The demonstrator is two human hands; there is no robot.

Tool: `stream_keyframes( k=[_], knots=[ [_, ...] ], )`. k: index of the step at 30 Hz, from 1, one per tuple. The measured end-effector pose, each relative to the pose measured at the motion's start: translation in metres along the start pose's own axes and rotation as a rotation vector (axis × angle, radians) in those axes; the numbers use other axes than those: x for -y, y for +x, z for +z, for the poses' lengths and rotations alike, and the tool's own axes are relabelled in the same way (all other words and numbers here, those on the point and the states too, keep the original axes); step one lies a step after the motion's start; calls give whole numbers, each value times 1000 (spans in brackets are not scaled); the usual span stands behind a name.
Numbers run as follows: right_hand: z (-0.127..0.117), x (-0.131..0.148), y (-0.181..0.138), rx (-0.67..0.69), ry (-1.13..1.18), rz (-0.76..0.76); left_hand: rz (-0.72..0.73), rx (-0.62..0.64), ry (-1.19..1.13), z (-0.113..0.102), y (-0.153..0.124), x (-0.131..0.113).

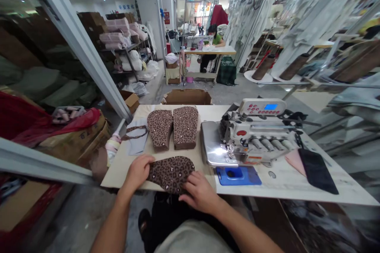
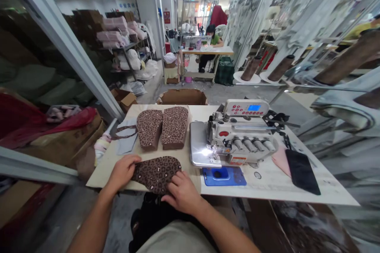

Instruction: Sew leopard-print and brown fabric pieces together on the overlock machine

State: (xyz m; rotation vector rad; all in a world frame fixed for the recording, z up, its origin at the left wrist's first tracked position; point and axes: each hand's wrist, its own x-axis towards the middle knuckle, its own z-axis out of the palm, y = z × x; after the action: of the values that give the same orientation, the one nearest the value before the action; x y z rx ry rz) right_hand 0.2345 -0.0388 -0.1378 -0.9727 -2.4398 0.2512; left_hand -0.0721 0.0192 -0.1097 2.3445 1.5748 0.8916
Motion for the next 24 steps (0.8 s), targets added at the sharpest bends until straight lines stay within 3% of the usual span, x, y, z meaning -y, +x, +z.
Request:
stream_keyframes(
  k=[3,8,12,15,18,20,22,24],
  knots=[
    [-3,-7,-2,-52,-68,33,-30,-66,-27,9,42,-34],
    [0,-13,-5,-69,-35,45,100,85,-4,35,115,-87],
    [0,-14,-6,-114,36,102,2,260,145,51,150,-106],
    [-4,-15,-5,-151,153,138,-85,253,161,55,166,-110],
    [-1,-19,-5,-198,291,188,-174,196,134,51,166,-114],
    [4,-22,-6,-234,348,269,-177,217,42,42,150,-118],
    [10,-24,-8,-278,353,368,-85,343,-193,25,120,-123],
    [11,-23,-11,-304,320,398,48,576,-502,2,83,-124]
  ],
)
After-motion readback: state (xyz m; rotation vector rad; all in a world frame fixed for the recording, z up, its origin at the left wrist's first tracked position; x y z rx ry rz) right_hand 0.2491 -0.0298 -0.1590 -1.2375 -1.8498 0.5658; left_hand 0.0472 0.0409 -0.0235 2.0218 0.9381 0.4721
